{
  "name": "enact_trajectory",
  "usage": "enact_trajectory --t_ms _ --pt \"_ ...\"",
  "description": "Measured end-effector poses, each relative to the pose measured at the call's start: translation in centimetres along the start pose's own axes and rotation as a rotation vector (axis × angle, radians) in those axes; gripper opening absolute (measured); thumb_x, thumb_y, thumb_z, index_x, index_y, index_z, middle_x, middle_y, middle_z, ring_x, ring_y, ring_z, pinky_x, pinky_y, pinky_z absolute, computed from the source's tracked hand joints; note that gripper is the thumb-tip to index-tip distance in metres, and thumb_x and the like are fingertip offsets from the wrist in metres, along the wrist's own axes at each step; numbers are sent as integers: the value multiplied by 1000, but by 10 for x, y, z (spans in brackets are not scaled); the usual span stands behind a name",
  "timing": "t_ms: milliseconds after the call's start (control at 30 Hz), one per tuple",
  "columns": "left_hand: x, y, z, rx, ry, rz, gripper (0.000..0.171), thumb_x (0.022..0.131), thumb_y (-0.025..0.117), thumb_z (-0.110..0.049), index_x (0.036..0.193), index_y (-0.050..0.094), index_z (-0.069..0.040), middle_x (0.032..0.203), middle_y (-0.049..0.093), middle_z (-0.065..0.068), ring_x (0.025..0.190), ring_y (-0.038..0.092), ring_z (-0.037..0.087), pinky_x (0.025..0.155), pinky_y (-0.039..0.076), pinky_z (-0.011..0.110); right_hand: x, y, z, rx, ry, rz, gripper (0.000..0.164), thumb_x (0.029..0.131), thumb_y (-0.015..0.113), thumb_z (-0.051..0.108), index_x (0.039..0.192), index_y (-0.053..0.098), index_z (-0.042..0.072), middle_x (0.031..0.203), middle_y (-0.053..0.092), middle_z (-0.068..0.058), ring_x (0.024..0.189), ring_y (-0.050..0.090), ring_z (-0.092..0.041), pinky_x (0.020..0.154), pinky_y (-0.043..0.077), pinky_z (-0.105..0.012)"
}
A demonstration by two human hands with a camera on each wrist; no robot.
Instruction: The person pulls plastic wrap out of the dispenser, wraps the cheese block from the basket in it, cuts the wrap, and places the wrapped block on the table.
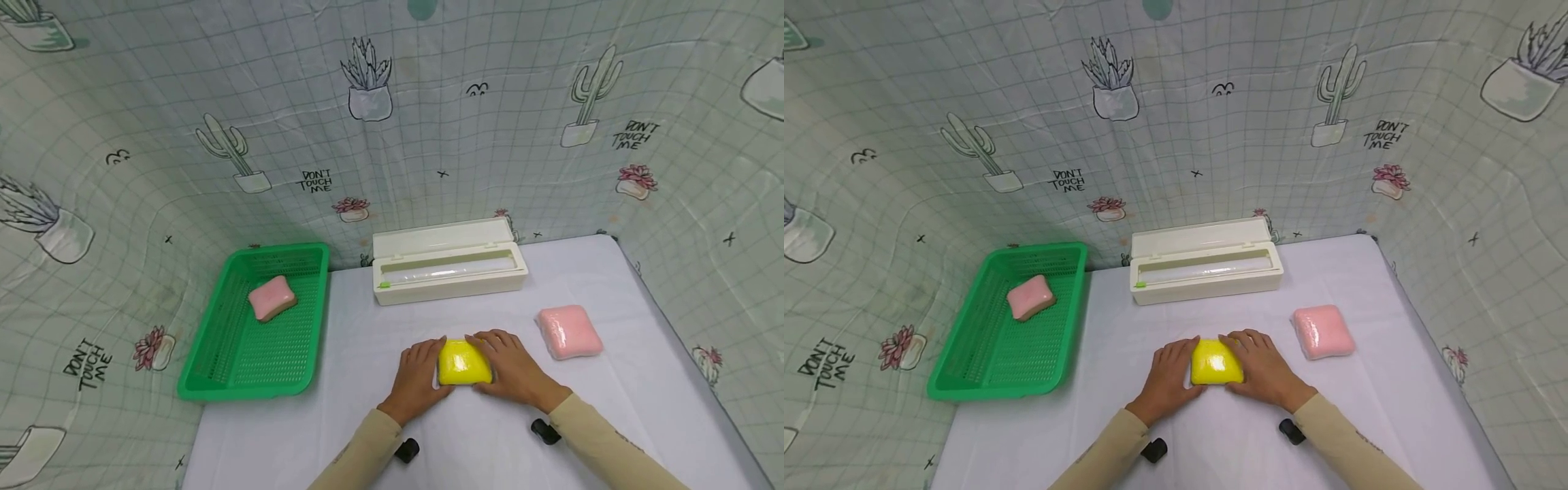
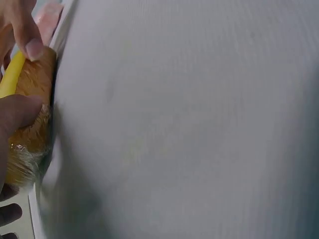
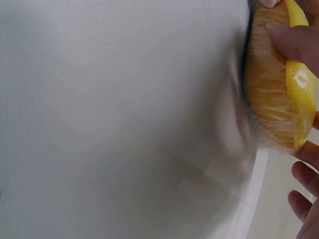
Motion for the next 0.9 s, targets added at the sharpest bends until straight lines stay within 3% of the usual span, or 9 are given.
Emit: enact_trajectory --t_ms 333,500,900 --pt "-1 8 -34 114 14 -79 87 86 83 -60 153 52 -14 137 60 2 125 53 21 105 43 40 -24 -21 -10 0 -20 -40 81 76 94 32 144 59 6 143 62 -9 130 52 -37 108 44 -61" --pt "2 14 -59 149 70 -104 88 84 81 -65 152 53 -15 135 60 2 124 53 19 103 43 38 -49 -40 -16 -19 -12 -78 82 73 95 31 143 60 8 141 63 -7 127 53 -34 104 45 -59" --pt "20 33 -128 232 212 -80 90 86 72 -74 153 51 -17 134 56 -2 119 52 13 99 41 31 -117 -73 -42 -60 66 -139 87 63 100 26 140 61 9 139 62 -9 124 49 -33 91 43 -56"
Point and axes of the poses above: each hand's wrist, its own x-axis towards the middle knuckle, its own y-axis out of the palm, z = x × y, the point moved 3 cm from there along x, towards the middle knuckle
